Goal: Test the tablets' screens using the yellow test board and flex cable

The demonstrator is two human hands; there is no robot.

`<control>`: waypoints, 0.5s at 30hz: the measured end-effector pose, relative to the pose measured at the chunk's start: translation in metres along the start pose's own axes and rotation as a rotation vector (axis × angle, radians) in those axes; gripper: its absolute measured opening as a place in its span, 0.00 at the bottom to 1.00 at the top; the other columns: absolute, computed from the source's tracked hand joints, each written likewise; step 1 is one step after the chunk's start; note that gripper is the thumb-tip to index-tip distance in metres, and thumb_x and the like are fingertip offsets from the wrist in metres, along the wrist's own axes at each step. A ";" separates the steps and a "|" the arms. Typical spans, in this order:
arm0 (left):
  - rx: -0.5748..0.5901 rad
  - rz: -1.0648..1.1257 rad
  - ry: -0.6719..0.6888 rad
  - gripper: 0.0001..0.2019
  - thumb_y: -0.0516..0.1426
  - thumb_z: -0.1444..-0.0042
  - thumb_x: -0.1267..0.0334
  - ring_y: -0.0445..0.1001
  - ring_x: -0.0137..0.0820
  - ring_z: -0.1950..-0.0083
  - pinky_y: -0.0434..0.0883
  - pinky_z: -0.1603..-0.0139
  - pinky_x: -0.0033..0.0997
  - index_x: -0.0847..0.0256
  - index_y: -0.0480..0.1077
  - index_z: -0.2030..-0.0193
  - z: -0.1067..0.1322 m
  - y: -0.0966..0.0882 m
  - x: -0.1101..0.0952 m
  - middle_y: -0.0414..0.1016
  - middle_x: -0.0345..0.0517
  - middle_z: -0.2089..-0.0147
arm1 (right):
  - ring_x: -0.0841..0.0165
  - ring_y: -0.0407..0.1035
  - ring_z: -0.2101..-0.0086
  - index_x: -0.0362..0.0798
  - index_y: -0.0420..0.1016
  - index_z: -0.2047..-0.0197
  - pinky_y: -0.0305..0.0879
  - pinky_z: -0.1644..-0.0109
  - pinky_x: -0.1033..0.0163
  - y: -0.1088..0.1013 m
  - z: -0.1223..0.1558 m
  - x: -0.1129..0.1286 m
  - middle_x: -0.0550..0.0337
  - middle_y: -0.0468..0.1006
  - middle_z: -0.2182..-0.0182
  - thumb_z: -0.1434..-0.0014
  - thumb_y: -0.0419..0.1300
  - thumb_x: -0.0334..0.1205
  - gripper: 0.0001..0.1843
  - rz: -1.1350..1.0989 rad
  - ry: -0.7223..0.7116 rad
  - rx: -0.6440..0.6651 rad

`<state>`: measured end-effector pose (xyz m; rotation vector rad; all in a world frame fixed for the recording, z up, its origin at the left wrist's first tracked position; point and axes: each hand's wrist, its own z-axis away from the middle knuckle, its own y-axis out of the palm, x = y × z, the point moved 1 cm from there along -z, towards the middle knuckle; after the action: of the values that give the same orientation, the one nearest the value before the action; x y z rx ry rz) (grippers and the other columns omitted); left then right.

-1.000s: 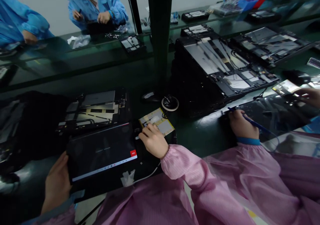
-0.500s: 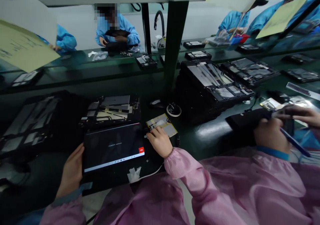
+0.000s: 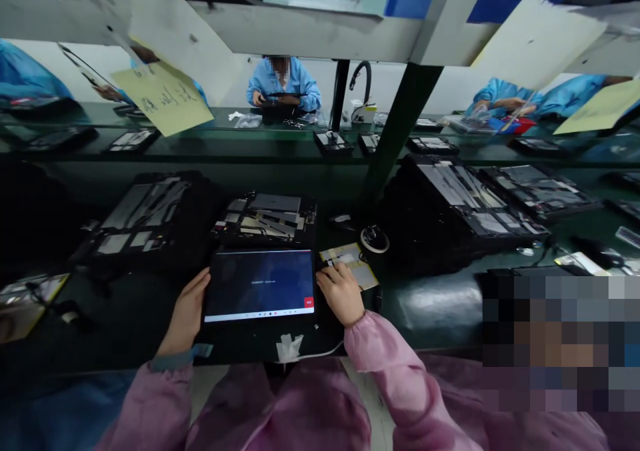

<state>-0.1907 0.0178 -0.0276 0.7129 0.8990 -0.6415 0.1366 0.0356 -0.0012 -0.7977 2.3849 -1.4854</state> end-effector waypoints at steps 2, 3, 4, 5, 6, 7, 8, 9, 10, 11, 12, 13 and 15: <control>0.011 0.003 0.006 0.12 0.59 0.46 0.68 0.73 0.35 0.44 0.63 0.36 0.38 0.60 0.75 0.54 -0.001 -0.001 0.001 0.78 0.48 0.48 | 0.62 0.62 0.63 0.46 0.78 0.59 0.61 0.59 0.59 -0.001 -0.001 0.000 0.55 0.78 0.62 0.38 0.58 0.33 0.07 -0.011 -0.005 0.003; 0.019 0.003 0.004 0.13 0.60 0.46 0.67 0.73 0.35 0.44 0.63 0.36 0.38 0.60 0.75 0.53 -0.002 -0.002 0.001 0.77 0.48 0.48 | 0.62 0.62 0.62 0.46 0.77 0.59 0.61 0.58 0.58 -0.002 -0.001 -0.001 0.55 0.78 0.62 0.38 0.58 0.32 0.07 -0.014 -0.009 0.001; 0.024 0.002 -0.003 0.13 0.60 0.46 0.66 0.73 0.35 0.44 0.63 0.36 0.38 0.60 0.75 0.53 -0.003 -0.002 0.002 0.77 0.48 0.47 | 0.62 0.62 0.62 0.46 0.77 0.60 0.61 0.58 0.58 -0.003 -0.001 -0.001 0.55 0.78 0.63 0.37 0.57 0.32 0.07 -0.016 -0.012 -0.001; 0.026 0.001 -0.012 0.14 0.60 0.46 0.66 0.73 0.36 0.44 0.64 0.36 0.38 0.60 0.75 0.52 -0.004 -0.003 0.002 0.77 0.49 0.47 | 0.62 0.61 0.62 0.46 0.77 0.60 0.61 0.58 0.58 -0.003 -0.002 0.000 0.54 0.78 0.63 0.37 0.57 0.32 0.07 -0.017 -0.016 -0.004; 0.030 0.001 -0.022 0.14 0.60 0.46 0.66 0.74 0.36 0.44 0.64 0.37 0.39 0.60 0.74 0.52 -0.004 -0.004 0.003 0.77 0.49 0.47 | 0.62 0.61 0.63 0.46 0.77 0.61 0.61 0.58 0.58 -0.004 -0.002 0.000 0.54 0.77 0.64 0.37 0.57 0.32 0.07 -0.016 -0.019 -0.006; 0.032 0.001 -0.033 0.15 0.60 0.46 0.65 0.74 0.36 0.45 0.64 0.37 0.39 0.60 0.74 0.51 -0.005 -0.005 0.003 0.77 0.49 0.47 | 0.62 0.61 0.63 0.46 0.77 0.62 0.61 0.58 0.58 -0.004 -0.003 0.001 0.54 0.77 0.65 0.37 0.57 0.32 0.07 -0.012 -0.020 -0.005; 0.029 0.000 -0.042 0.15 0.60 0.46 0.65 0.74 0.37 0.45 0.64 0.37 0.40 0.60 0.74 0.51 -0.005 -0.005 0.003 0.77 0.49 0.48 | 0.62 0.61 0.63 0.46 0.76 0.63 0.60 0.58 0.58 -0.003 -0.004 0.002 0.54 0.76 0.66 0.38 0.57 0.32 0.07 -0.007 -0.019 -0.001; 0.021 -0.004 -0.047 0.15 0.60 0.46 0.65 0.74 0.37 0.45 0.65 0.37 0.40 0.60 0.74 0.50 -0.004 -0.005 0.003 0.77 0.49 0.48 | 0.62 0.61 0.63 0.46 0.76 0.64 0.60 0.58 0.58 -0.003 -0.004 0.003 0.54 0.75 0.66 0.39 0.57 0.32 0.06 0.000 -0.020 0.009; 0.009 -0.011 -0.052 0.16 0.60 0.47 0.65 0.74 0.37 0.45 0.65 0.37 0.40 0.60 0.74 0.50 -0.003 -0.005 0.003 0.78 0.48 0.49 | 0.62 0.61 0.63 0.47 0.76 0.66 0.60 0.58 0.58 -0.002 -0.005 0.003 0.55 0.75 0.67 0.40 0.58 0.32 0.05 0.007 -0.021 0.025; -0.003 -0.022 -0.053 0.16 0.60 0.47 0.65 0.74 0.37 0.45 0.64 0.37 0.40 0.60 0.74 0.50 -0.002 -0.004 0.002 0.78 0.48 0.49 | 0.62 0.61 0.63 0.47 0.75 0.67 0.60 0.58 0.58 -0.001 -0.006 0.003 0.55 0.74 0.68 0.42 0.58 0.31 0.05 0.019 -0.021 0.042; -0.017 -0.043 -0.050 0.16 0.60 0.46 0.65 0.74 0.36 0.45 0.64 0.37 0.40 0.59 0.73 0.50 0.001 -0.004 0.001 0.78 0.47 0.49 | 0.62 0.61 0.63 0.47 0.75 0.68 0.60 0.59 0.58 -0.001 -0.007 0.002 0.55 0.74 0.69 0.43 0.58 0.31 0.05 0.033 -0.019 0.061; -0.030 -0.075 -0.040 0.16 0.60 0.46 0.65 0.73 0.36 0.44 0.64 0.37 0.39 0.59 0.73 0.50 0.004 -0.003 -0.001 0.77 0.47 0.48 | 0.63 0.61 0.63 0.47 0.74 0.69 0.60 0.59 0.59 -0.002 -0.007 0.000 0.56 0.73 0.69 0.43 0.58 0.31 0.05 0.045 -0.015 0.078; -0.029 -0.172 0.011 0.16 0.60 0.47 0.63 0.71 0.37 0.42 0.64 0.36 0.38 0.59 0.73 0.50 0.011 -0.001 -0.005 0.76 0.47 0.47 | 0.63 0.63 0.63 0.47 0.75 0.68 0.62 0.59 0.59 -0.008 -0.003 -0.009 0.56 0.74 0.69 0.42 0.57 0.31 0.06 0.053 -0.007 0.100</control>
<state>-0.1889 0.0097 -0.0192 0.6182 0.9848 -0.7758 0.1447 0.0404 0.0062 -0.7101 2.2883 -1.5638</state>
